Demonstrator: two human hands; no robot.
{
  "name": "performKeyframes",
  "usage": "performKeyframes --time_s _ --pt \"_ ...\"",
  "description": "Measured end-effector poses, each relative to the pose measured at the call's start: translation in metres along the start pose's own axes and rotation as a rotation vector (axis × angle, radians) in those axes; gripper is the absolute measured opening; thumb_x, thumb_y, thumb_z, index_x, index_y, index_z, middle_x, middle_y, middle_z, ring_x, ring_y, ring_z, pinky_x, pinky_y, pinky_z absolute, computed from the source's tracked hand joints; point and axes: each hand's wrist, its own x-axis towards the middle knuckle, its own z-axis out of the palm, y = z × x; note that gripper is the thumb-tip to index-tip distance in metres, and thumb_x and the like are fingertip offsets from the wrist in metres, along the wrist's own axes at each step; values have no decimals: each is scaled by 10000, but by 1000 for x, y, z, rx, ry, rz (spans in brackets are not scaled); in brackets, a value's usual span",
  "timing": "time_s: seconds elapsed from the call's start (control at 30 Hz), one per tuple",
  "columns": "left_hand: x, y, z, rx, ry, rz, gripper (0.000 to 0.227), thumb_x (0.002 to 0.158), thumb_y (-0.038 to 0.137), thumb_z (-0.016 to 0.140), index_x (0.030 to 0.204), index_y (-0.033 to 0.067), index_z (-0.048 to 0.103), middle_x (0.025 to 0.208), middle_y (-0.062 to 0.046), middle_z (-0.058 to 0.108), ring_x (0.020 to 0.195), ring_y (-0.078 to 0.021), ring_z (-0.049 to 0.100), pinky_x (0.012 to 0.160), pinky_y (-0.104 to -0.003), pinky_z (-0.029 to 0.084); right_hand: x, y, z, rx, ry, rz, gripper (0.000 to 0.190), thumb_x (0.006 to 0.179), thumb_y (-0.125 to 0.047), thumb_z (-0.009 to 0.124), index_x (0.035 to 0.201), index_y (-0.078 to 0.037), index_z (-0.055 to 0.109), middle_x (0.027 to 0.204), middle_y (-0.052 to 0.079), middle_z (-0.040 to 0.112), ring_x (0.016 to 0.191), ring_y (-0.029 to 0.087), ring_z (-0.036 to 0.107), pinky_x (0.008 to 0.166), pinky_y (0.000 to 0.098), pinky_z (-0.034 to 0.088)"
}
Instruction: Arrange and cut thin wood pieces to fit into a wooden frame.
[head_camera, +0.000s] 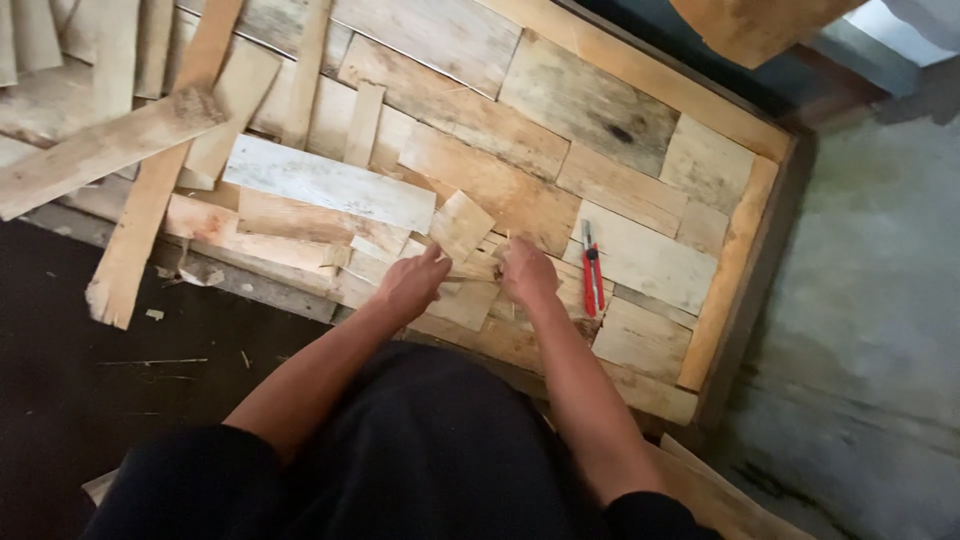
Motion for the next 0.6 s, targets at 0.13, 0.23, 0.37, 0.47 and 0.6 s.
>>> performKeyframes --time_s 0.13,0.23,0.37,0.47,0.6 --pt "19 -18 24 38 -10 -25 348 818 35 685 1158 14 614 1362 -244 560 895 -389 711 760 -478 583 -17 -6 -9 -70 320 -420 338 873 -176 766 1136 -22 619 1156 218 653 1096 429 623 938 522 510" --pt "28 -31 42 100 -10 17 250 875 -12 632 1125 -6 625 1365 -275 558 862 -370 725 745 -452 595 -43 -33 -38 -66 121 -362 366 734 -184 792 1053 -87 644 1128 175 657 1078 409 614 892 524 506" --pt "24 -28 27 117 1 95 153 865 18 631 1017 1 632 1210 -232 588 913 -377 702 774 -475 578 -31 -20 -28 -163 38 -379 307 817 -176 750 1080 -88 617 1141 176 645 1089 406 623 932 526 509" --pt "22 -18 10 68 9 113 172 837 11 650 1007 11 628 1163 -205 589 925 -387 687 775 -488 567 -40 -30 -43 -184 -30 -369 297 838 -169 717 1111 -116 615 1163 157 649 1092 389 633 910 519 518" --pt "18 -1 -15 4 -47 55 362 760 4 706 1106 17 599 1252 -218 547 885 -396 682 743 -485 570 -54 -41 -65 -215 -104 -287 317 863 -264 738 1121 -129 613 1110 154 685 1075 385 651 895 513 518"
